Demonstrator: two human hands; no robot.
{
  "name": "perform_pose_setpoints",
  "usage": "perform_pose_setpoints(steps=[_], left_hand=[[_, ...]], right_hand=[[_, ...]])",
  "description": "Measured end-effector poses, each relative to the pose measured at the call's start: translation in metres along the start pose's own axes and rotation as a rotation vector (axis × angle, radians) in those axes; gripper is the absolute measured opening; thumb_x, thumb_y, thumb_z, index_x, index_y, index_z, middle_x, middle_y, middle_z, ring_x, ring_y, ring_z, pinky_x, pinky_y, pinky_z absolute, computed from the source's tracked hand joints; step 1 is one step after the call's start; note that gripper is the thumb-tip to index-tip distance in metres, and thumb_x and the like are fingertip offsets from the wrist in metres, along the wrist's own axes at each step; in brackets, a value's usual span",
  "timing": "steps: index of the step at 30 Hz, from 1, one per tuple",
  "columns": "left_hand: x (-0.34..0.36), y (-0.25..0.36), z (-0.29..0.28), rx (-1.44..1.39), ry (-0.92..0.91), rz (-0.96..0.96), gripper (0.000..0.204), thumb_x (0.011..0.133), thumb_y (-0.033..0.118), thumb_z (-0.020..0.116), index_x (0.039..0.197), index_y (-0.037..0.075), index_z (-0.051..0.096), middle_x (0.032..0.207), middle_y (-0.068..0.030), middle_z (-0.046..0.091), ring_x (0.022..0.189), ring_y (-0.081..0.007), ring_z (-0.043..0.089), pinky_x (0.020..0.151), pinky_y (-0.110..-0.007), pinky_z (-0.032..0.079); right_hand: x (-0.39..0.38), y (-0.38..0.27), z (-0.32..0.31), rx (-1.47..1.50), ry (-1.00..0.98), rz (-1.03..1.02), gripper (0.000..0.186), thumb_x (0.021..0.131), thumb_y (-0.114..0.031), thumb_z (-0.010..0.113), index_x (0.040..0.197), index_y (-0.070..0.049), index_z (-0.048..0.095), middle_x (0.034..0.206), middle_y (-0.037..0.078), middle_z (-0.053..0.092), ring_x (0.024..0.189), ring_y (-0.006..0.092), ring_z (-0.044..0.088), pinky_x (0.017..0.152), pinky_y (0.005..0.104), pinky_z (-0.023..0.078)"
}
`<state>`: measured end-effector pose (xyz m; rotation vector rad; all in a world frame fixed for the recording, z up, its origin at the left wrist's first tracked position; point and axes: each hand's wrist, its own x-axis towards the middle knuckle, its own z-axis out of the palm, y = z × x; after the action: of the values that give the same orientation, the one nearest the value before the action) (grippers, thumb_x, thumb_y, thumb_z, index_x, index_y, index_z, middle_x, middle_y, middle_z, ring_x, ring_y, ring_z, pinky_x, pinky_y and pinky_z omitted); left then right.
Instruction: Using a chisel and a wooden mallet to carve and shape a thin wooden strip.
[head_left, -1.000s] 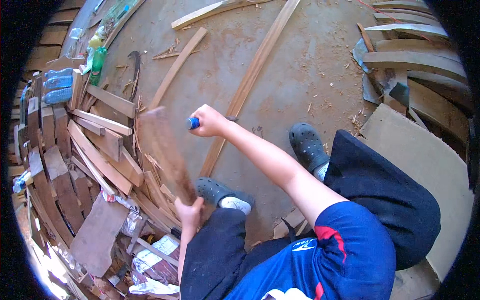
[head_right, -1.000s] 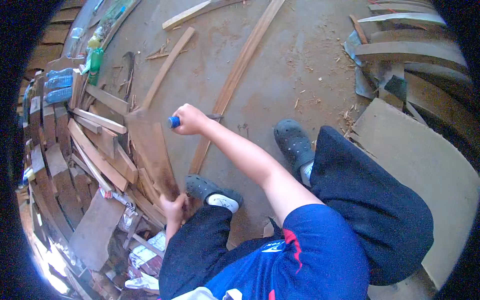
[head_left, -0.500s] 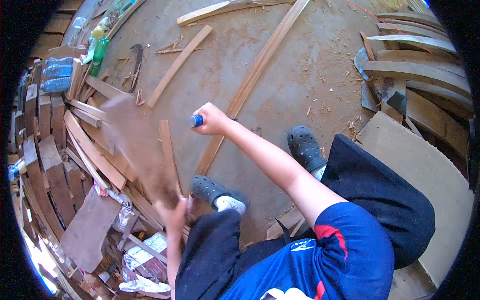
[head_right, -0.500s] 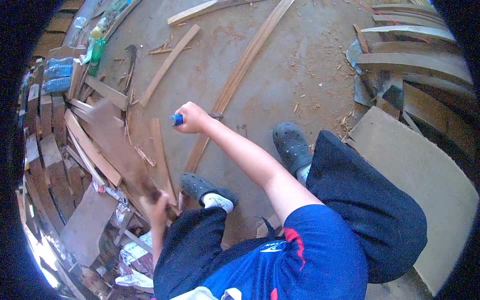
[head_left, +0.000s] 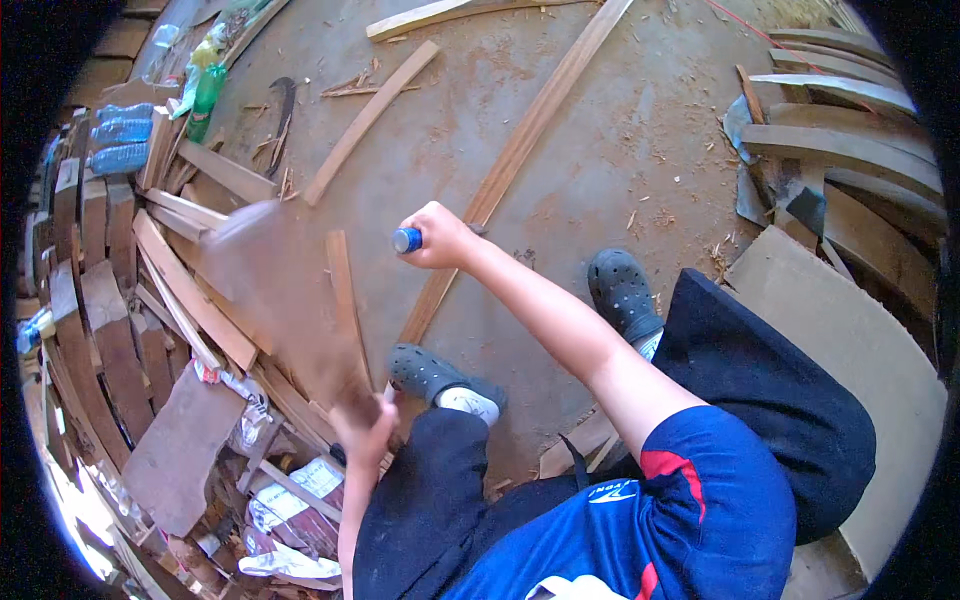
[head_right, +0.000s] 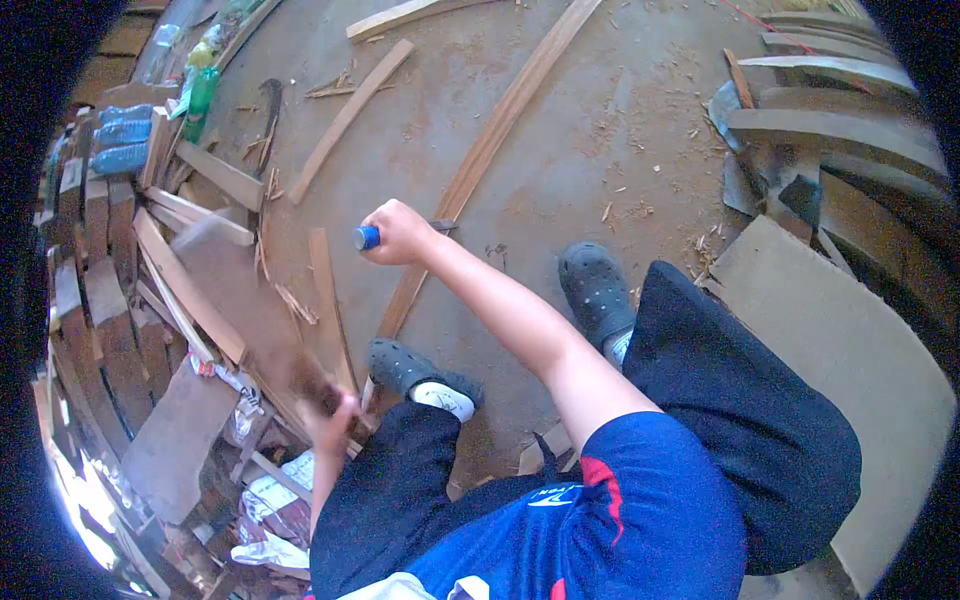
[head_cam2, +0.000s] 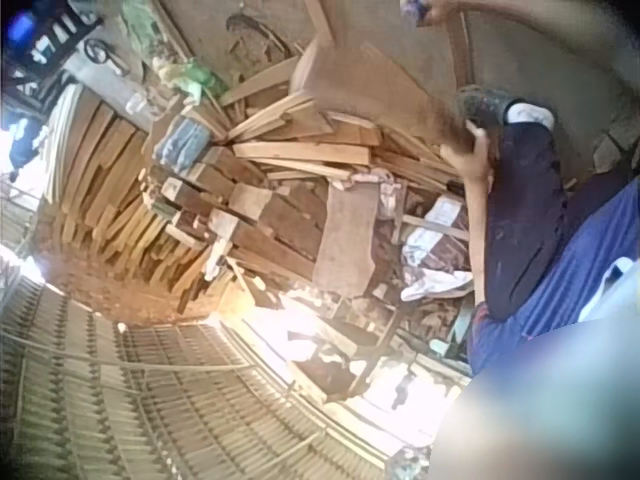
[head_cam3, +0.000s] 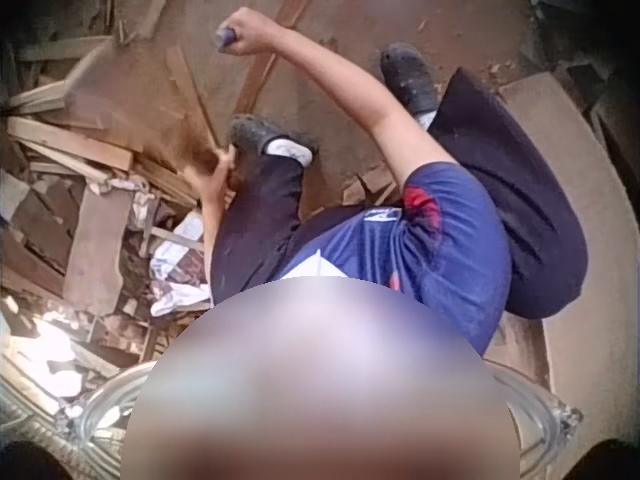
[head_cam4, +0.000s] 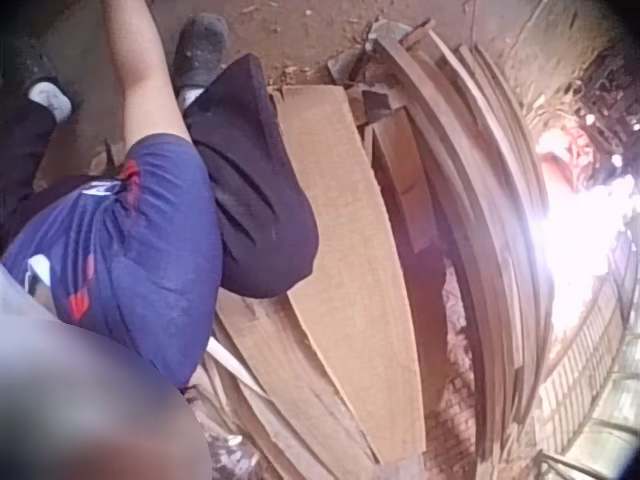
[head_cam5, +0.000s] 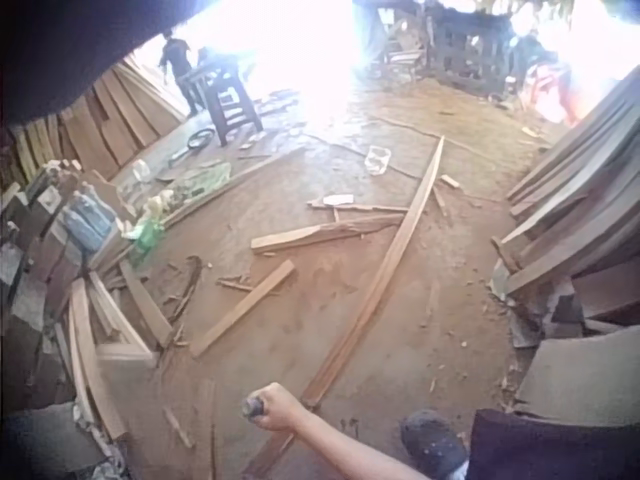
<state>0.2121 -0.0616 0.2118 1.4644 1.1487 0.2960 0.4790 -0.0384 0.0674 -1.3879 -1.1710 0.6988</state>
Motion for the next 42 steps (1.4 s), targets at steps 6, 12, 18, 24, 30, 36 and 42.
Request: perform_pose_setpoints(steps=[6,12,18,24,30,36,42], left_hand=[[0.012,0.005,0.015,0.052,0.059,0.418,0.02,0.08,-0.001,0.053,0.094,0.006,0.042,0.073,-0.0059,0.053,0.067,-0.0129,0.053,0.062,-0.026,0.046],[0.009,-0.034,-0.009,0.077,0.014,-0.049,0.013,0.073,0.001,0.064,0.082,0.001,0.054,0.065,-0.0028,0.054,0.048,-0.0114,0.052,0.047,-0.026,0.042],[-0.008,-0.009,0.001,-0.107,0.048,0.299,0.031,0.077,0.002,0.059,0.103,0.006,0.042,0.073,-0.0039,0.052,0.064,-0.0136,0.054,0.057,-0.027,0.047],[0.001,-0.031,0.025,0.587,-0.091,0.095,0.014,0.071,0.01,0.066,0.078,0.001,0.058,0.077,-0.0053,0.058,0.072,-0.0174,0.058,0.066,-0.03,0.046],[-0.021,-0.028,-0.009,0.388,-0.047,0.318,0.02,0.077,0.001,0.062,0.094,0.002,0.052,0.084,-0.0063,0.058,0.076,-0.0186,0.058,0.07,-0.029,0.046],[0.0,-0.062,0.003,0.495,0.038,0.089,0.025,0.064,0.011,0.068,0.082,-0.003,0.058,0.069,-0.0101,0.06,0.065,-0.0183,0.06,0.061,-0.032,0.048],[-0.017,-0.023,-0.003,0.21,0.045,0.379,0.03,0.074,0.0,0.059,0.096,0.005,0.04,0.073,-0.0062,0.054,0.066,-0.0158,0.055,0.066,-0.026,0.047]], right_hand=[[-0.002,-0.004,-0.002,0.027,-0.002,-0.021,0.016,0.061,-0.018,0.061,0.055,-0.005,0.054,0.059,0.017,0.054,0.056,0.0362,0.054,0.052,0.0393,0.045],[-0.007,-0.005,0.007,-0.02,0.001,-0.053,0.014,0.059,-0.018,0.062,0.054,-0.007,0.054,0.058,0.016,0.054,0.056,0.0355,0.054,0.052,0.0399,0.045],[-0.012,0.001,0.007,-0.008,0.005,-0.091,0.015,0.059,-0.019,0.062,0.054,-0.007,0.054,0.057,0.015,0.054,0.056,0.0344,0.055,0.052,0.04,0.045],[-0.012,0.015,0.019,-0.08,0.176,-0.299,0.016,0.059,-0.019,0.063,0.055,-0.007,0.053,0.057,0.015,0.053,0.056,0.0349,0.054,0.052,0.0405,0.044],[-0.021,0.006,0.006,-0.005,-0.01,-0.216,0.019,0.059,-0.014,0.065,0.057,-0.006,0.049,0.056,0.015,0.049,0.054,0.0339,0.051,0.049,0.0367,0.041],[-0.024,0.007,-0.002,0.016,-0.014,-0.185,0.014,0.056,-0.016,0.063,0.055,-0.008,0.052,0.058,0.015,0.053,0.057,0.0349,0.054,0.052,0.0402,0.044],[-0.025,0.004,-0.004,-0.011,-0.043,-0.198,0.014,0.056,-0.016,0.062,0.055,-0.008,0.051,0.058,0.015,0.053,0.056,0.0348,0.054,0.051,0.0396,0.044]])
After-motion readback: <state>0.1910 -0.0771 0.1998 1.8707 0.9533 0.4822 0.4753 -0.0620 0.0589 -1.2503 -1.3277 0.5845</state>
